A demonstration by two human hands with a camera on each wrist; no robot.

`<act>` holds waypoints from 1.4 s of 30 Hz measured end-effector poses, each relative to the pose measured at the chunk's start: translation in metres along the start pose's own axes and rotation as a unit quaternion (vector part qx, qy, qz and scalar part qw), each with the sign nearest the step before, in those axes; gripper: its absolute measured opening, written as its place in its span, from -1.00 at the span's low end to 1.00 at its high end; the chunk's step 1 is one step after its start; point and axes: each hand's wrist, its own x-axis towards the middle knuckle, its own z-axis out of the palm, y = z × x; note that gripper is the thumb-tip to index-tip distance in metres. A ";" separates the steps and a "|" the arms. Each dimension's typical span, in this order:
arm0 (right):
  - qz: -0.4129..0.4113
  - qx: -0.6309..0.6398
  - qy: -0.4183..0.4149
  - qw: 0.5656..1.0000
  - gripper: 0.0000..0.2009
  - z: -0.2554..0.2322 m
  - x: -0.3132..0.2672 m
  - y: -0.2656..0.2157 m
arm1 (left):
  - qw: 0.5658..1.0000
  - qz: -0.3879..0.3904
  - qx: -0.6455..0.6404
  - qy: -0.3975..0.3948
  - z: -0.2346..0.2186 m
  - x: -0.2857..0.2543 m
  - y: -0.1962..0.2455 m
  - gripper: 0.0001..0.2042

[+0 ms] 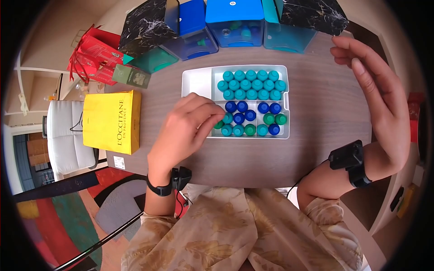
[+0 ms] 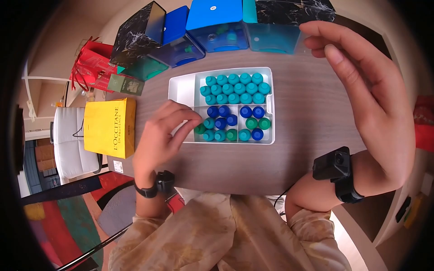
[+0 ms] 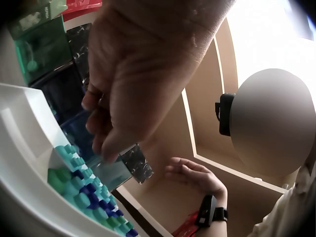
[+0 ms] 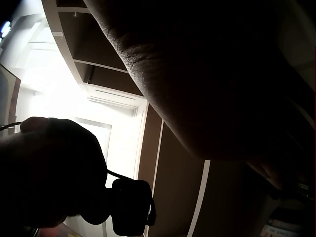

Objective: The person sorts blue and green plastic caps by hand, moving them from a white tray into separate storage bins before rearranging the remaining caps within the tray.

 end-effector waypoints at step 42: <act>-0.002 -0.037 0.012 0.999 -0.66 0.002 0.000 -0.005 | 0.989 -0.052 0.059 0.125 -0.007 0.016 0.019 -0.83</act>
